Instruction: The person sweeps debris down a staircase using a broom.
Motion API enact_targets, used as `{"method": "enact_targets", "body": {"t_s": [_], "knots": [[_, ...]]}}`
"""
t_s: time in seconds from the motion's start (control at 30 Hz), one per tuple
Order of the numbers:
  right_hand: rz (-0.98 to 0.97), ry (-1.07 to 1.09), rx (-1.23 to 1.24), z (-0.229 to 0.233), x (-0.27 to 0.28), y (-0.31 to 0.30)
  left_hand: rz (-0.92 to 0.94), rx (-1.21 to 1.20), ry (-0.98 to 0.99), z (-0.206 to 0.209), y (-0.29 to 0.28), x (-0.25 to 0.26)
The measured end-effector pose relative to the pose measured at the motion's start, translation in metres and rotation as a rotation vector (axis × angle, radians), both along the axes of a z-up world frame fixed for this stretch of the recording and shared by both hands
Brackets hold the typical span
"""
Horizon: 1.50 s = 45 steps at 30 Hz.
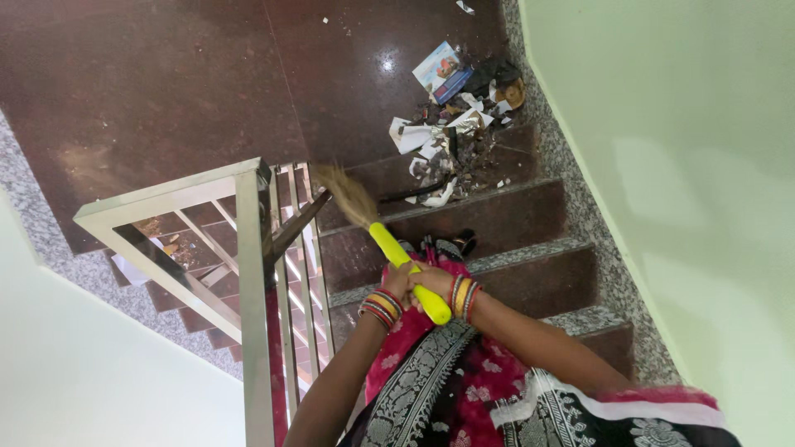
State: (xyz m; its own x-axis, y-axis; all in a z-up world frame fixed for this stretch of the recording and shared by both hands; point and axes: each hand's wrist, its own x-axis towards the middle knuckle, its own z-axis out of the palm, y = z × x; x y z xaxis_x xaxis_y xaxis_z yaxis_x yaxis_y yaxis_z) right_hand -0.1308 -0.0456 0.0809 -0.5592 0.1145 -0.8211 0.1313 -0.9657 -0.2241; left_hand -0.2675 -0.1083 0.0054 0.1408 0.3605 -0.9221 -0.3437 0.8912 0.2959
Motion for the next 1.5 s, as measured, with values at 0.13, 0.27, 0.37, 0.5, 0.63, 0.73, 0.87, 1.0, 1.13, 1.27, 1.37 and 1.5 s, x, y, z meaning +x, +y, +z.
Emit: {"method": "enact_targets", "body": {"t_s": [0.13, 0.27, 0.37, 0.5, 0.63, 0.73, 0.87, 1.0, 1.13, 1.27, 1.37, 1.5], "knots": [[0.051, 0.091, -0.135, -0.065, -0.007, -0.001, -0.076, 0.028, -0.079, -0.016, 0.013, -0.012], [-0.018, -0.045, -0.221, -0.088, 0.024, 0.013, -0.228, -0.219, -0.304, -0.027, 0.048, 0.023], [-0.108, -0.082, -0.095, -0.086, 0.051, 0.025, -0.299, -0.155, -0.288, -0.033, 0.070, 0.052], [-0.153, -0.267, 0.152, -0.058, 0.058, 0.025, -0.160, 0.133, -0.361, -0.027, 0.075, 0.066], [-0.233, -0.408, 0.224, 0.022, 0.032, 0.006, 0.264, 0.085, -0.439, -0.003, 0.033, 0.069], [-0.133, -0.453, 0.159, 0.052, 0.030, -0.010, 0.109, 0.050, -0.325, 0.024, 0.007, 0.056], [-0.092, -0.249, 0.080, 0.022, 0.041, -0.005, -0.010, 0.050, -0.185, 0.019, 0.014, 0.047], [-0.259, -0.019, 0.048, -0.034, 0.031, 0.015, -0.279, 0.174, -0.178, 0.011, 0.069, 0.019], [-0.422, 0.016, -0.010, -0.038, 0.003, 0.036, -0.219, 0.126, -0.371, 0.030, 0.093, -0.010], [-0.625, 0.089, 0.023, 0.001, -0.014, 0.048, 0.046, 0.075, -0.530, 0.076, 0.112, -0.026], [-0.738, 0.111, 0.083, 0.059, -0.019, 0.058, -0.027, 0.072, -0.448, 0.126, 0.136, -0.029], [-0.916, 0.218, -0.071, 0.114, -0.028, 0.091, -0.110, 0.214, -0.517, 0.163, 0.183, -0.027]]}}
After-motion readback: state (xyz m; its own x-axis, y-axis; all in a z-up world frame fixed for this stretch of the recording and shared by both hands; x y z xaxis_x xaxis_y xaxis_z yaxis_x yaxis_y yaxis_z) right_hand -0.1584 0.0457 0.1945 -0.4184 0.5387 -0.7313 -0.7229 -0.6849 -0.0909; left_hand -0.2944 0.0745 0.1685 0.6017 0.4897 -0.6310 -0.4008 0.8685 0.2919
